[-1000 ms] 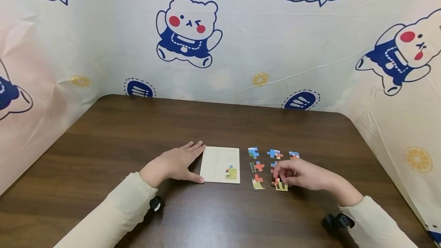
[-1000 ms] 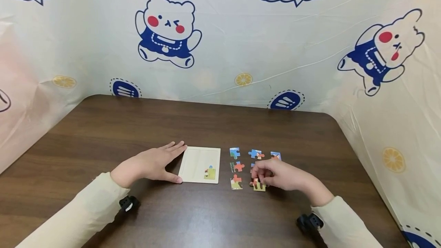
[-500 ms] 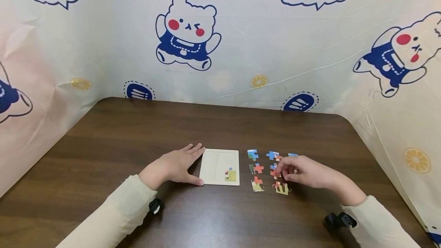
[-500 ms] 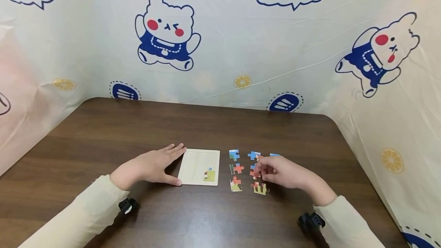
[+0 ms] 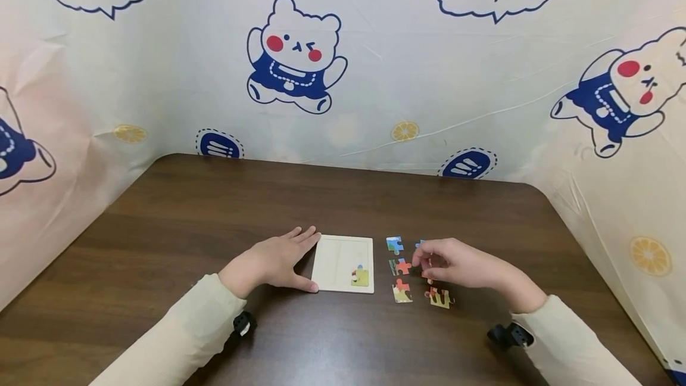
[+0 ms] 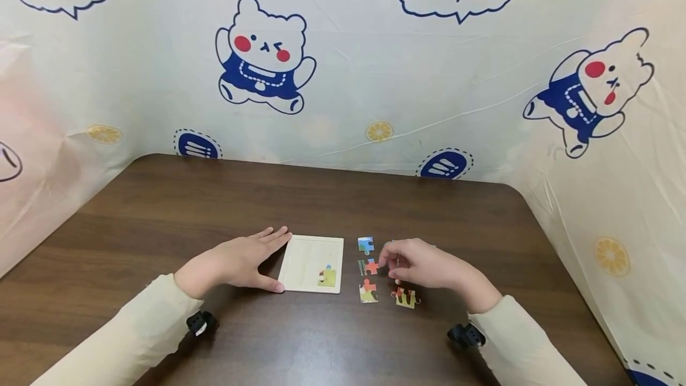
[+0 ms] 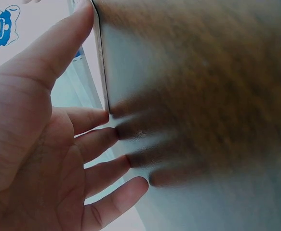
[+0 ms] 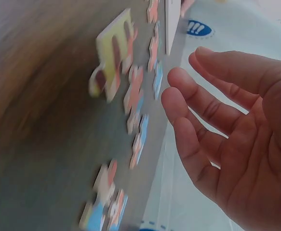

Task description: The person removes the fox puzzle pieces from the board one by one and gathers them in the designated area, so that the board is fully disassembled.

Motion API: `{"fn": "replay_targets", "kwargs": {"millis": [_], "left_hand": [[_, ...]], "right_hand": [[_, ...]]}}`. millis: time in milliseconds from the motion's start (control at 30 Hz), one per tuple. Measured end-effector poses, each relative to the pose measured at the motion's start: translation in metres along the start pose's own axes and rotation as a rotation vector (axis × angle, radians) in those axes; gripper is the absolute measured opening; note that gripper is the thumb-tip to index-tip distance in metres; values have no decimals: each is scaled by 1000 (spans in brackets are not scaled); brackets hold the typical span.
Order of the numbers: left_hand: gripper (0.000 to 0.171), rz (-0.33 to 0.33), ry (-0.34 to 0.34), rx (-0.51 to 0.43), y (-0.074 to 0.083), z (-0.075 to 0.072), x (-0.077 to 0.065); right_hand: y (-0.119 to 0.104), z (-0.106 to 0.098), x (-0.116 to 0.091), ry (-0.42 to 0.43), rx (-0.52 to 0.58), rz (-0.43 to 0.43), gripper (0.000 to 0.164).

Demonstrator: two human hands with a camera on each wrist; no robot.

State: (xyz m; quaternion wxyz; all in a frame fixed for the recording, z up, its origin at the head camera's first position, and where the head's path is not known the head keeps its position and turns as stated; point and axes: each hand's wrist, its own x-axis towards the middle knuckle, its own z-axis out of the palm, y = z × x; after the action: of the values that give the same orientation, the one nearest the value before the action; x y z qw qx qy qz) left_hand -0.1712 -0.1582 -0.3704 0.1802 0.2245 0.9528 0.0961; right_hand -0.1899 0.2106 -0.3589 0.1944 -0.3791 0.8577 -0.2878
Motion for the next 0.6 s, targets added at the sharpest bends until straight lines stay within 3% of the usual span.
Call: {"fn": "replay_targets", "kwargs": {"millis": [400, 600], "left_hand": [[104, -10, -4, 10, 1, 0, 0], [103, -8, -5, 10, 2, 0, 0]], "right_hand": [[-18, 11, 35, -16, -25, -80, 11], [-27, 16, 50, -40, -49, -77, 13]]}}
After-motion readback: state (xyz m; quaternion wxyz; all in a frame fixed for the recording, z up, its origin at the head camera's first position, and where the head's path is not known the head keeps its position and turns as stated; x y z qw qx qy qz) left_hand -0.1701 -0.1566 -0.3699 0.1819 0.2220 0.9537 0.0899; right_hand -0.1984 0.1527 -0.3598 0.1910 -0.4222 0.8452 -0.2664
